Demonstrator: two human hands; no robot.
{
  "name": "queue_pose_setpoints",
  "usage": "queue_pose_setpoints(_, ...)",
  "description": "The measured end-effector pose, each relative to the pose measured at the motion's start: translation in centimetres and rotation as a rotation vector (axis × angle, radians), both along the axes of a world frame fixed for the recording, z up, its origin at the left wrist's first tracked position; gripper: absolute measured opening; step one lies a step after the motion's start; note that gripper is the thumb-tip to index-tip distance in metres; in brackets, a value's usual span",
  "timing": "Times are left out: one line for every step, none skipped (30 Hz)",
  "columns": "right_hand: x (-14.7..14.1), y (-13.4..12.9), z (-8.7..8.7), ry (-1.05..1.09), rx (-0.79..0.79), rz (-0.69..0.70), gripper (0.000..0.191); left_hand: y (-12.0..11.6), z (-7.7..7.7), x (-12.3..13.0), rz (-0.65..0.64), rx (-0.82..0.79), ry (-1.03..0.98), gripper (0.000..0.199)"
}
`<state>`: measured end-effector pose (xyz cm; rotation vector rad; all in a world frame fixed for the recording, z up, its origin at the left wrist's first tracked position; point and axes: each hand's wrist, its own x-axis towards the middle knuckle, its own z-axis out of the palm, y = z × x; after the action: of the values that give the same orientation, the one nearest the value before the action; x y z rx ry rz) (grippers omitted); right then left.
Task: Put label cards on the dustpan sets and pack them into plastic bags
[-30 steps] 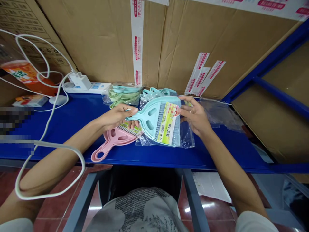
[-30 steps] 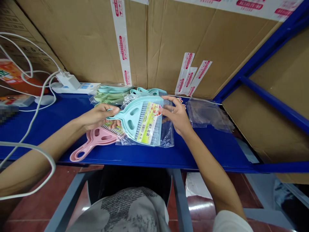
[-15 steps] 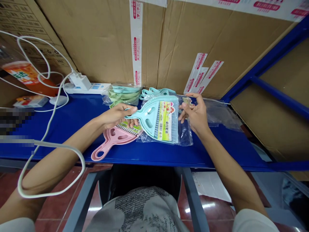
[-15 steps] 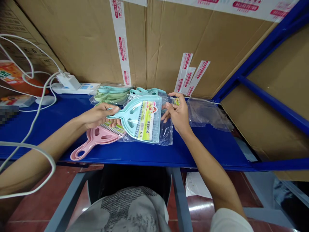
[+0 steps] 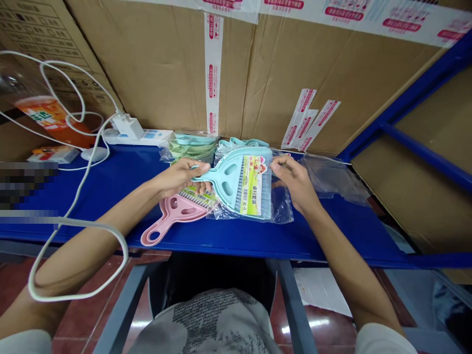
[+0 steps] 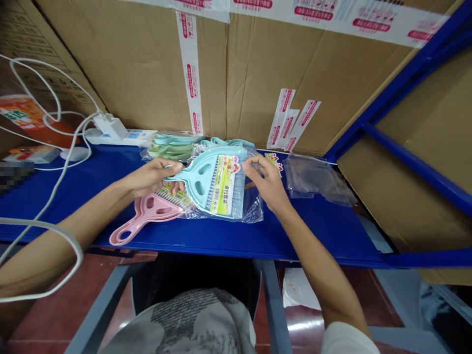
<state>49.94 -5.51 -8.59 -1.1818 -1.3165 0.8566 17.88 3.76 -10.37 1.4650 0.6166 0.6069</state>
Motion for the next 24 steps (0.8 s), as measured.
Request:
queue_pose_setpoints(-0.1,0.1,-0.1,0.012,-0.003,-0.015,0.052,-0.2,0.0,0.1,-0.008,0.006,0.017,0.056)
queue_pose_setpoints(-0.1,0.2,-0.2,0.028,-0.009,-0.037,0.052,-0.4,0.1,0.3,-0.018,0.014,0.036,0.056)
queue_pose_setpoints(0.0,0.4,-0.3,0.045,-0.020,-0.064,0.052,-0.6,0.1,0.5,-0.030,0.022,0.055,0.056)
queue_pose_setpoints(0.2,0.5,-0.3,0.059,-0.038,-0.088,0.053,-0.7,0.0,0.6,-0.041,0.029,0.071,0.056)
queue_pose_setpoints(0.4,0.7,-0.4,0.070,-0.060,-0.105,0.053,-0.8,0.0,0.7,-0.050,0.035,0.084,0.056)
queue_pose_setpoints(0.6,0.8,-0.5,0.076,-0.085,-0.115,0.052,-0.9,-0.1,0.8,-0.059,0.040,0.091,0.056)
queue_pose_setpoints(0.8,0.9,-0.7,0.077,-0.108,-0.117,0.050,-1.0,-0.2,0.9,-0.065,0.043,0.096,0.056)
queue_pose_setpoints(1.0,1.0,-0.8,0.074,-0.125,-0.113,0.047,-1.0,-0.2,1.0,-0.068,0.047,0.097,0.056)
queue_pose_setpoints(1.1,1.0,-0.9,0.068,-0.131,-0.105,0.043,-1.0,-0.3,1.0,-0.071,0.048,0.099,0.056)
queue_pose_setpoints(1.2,1.0,-1.1,0.063,-0.129,-0.096,0.038,-0.9,-0.3,1.0,-0.074,0.048,0.099,0.056)
queue_pose_setpoints(1.2,1.0,-1.2,0.065,-0.123,-0.090,0.034,-0.9,-0.3,1.0,-0.076,0.047,0.098,0.056)
queue_pose_setpoints(1.2,1.0,-1.2,0.077,-0.117,-0.092,0.031,-0.9,-0.3,0.9,-0.077,0.044,0.097,0.056)
queue_pose_setpoints(1.2,1.0,-1.2,0.097,-0.112,-0.100,0.028,-0.8,-0.3,0.9,-0.074,0.039,0.095,0.056)
queue_pose_setpoints(1.2,1.0,-1.2,0.116,-0.108,-0.113,0.027,-0.8,-0.3,0.9,-0.070,0.035,0.089,0.056)
queue_pose_setpoints(1.2,1.0,-1.1,0.130,-0.104,-0.128,0.027,-0.8,-0.3,0.9,-0.064,0.030,0.084,0.055)
queue_pose_setpoints(1.2,1.0,-1.0,0.137,-0.102,-0.138,0.028,-0.8,-0.3,0.8,-0.058,0.026,0.079,0.055)
queue_pose_setpoints(1.3,0.9,-1.0,0.137,-0.101,-0.141,0.029,-0.8,-0.3,0.8,-0.052,0.023,0.076,0.055)
queue_pose_setpoints(1.3,0.9,-0.9,0.134,-0.101,-0.139,0.029,-0.7,-0.3,0.8,-0.047,0.022,0.075,0.056)
queue_pose_setpoints(1.3,0.9,-0.8,0.131,-0.098,-0.136,0.029,-0.7,-0.3,0.7,-0.043,0.022,0.075,0.056)
queue_pose_setpoints(1.4,0.9,-0.8,0.127,-0.090,-0.136,0.029,-0.7,-0.2,0.7,-0.039,0.025,0.074,0.056)
queue_pose_setpoints(1.5,0.9,-0.8,0.120,-0.076,-0.141,0.028,-0.7,-0.2,0.7,-0.035,0.027,0.071,0.056)
queue_pose_setpoints(1.5,0.9,-0.7,0.109,-0.058,-0.147,0.026,-0.6,-0.2,0.7,-0.033,0.029,0.066,0.056)
queue_pose_setpoints(1.6,0.9,-0.7,0.096,-0.041,-0.152,0.025,-0.6,-0.2,0.7,-0.032,0.028,0.062,0.056)
queue_pose_setpoints(1.7,0.9,-0.6,0.085,-0.030,-0.153,0.024,-0.6,-0.2,0.7,-0.032,0.026,0.058,0.055)
